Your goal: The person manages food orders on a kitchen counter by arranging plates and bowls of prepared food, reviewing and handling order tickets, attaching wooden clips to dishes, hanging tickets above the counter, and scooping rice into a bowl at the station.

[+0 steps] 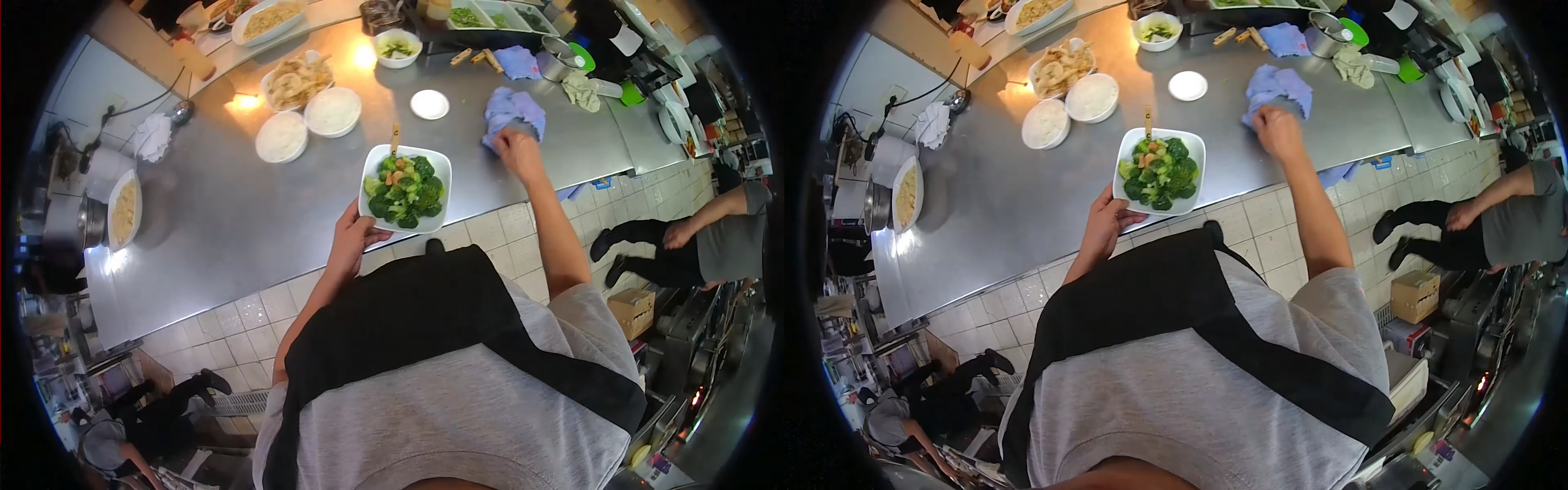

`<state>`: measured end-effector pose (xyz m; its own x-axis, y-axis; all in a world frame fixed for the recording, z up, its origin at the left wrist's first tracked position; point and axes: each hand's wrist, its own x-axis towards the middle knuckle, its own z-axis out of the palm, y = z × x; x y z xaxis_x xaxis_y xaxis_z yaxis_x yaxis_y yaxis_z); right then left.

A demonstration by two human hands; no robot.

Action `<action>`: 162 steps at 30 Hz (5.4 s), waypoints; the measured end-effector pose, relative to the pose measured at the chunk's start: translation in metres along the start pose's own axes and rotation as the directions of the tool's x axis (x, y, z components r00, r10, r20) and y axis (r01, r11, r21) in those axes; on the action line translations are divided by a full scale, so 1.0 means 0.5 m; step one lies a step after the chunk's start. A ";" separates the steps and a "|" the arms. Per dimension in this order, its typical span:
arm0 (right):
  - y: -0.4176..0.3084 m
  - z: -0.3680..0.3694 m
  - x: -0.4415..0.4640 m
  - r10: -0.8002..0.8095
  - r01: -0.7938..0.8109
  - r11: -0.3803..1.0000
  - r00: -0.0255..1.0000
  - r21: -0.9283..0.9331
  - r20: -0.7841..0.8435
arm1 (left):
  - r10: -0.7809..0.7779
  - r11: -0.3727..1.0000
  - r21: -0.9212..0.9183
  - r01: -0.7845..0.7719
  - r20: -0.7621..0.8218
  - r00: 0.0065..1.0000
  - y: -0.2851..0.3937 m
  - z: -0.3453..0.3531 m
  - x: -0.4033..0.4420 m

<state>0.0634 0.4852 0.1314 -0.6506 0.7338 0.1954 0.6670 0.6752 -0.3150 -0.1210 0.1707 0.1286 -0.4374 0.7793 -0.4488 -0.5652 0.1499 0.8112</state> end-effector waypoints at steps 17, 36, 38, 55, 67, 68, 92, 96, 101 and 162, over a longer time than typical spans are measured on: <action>0.012 -0.039 0.058 -0.180 0.145 0.942 0.979 0.302 0.092 | 0.053 0.993 -0.100 -0.063 -0.093 0.994 -0.083 0.276 0.087; 0.097 -0.123 0.037 -0.692 0.632 0.720 0.685 0.287 0.229 | 0.074 0.988 -0.129 -0.089 -0.119 0.990 -0.081 0.287 0.088; 0.127 -0.144 0.059 -0.662 0.595 0.749 0.691 0.292 0.290 | 0.081 0.986 -0.134 -0.097 -0.121 0.989 -0.081 0.287 0.084; 0.080 -0.068 -0.035 -0.211 0.156 0.773 0.977 0.615 0.018 | 0.086 0.983 -0.148 -0.105 -0.128 0.988 -0.087 0.299 0.083; 0.045 -0.080 0.002 -0.085 0.071 0.837 0.996 0.543 0.002 | 0.099 0.983 -0.143 -0.119 -0.139 0.985 -0.093 0.297 0.089; 0.042 -0.066 -0.002 -0.100 0.089 0.852 0.995 0.516 -0.006 | 0.098 0.986 -0.122 -0.115 -0.131 0.986 -0.093 0.290 0.092; 0.142 -0.040 0.177 -0.183 0.145 0.977 0.946 -0.156 -0.267 | 0.224 0.883 -0.098 -0.460 -0.773 0.594 0.054 -0.373 -0.199; -0.083 -0.039 0.184 -0.271 0.364 0.904 0.894 0.224 -0.358 | 0.297 0.823 -0.097 -0.559 -0.767 0.569 0.121 -0.514 -0.161; -0.263 0.121 0.210 -0.246 0.060 0.644 0.960 0.763 0.132 | 0.345 0.776 -0.213 -0.594 -0.645 0.682 0.095 -0.568 -0.039; -0.518 0.304 0.293 -0.064 -0.390 0.057 0.917 0.919 0.393 | 0.824 0.536 0.825 -0.178 -0.464 0.327 0.723 -0.684 -0.091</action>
<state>-0.2600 0.4063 0.1003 -0.7821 0.6006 -0.1660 -0.0419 -0.3164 -0.9477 -0.5445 -0.0185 0.3140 -0.9327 0.0958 0.3476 0.3526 0.4435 0.8240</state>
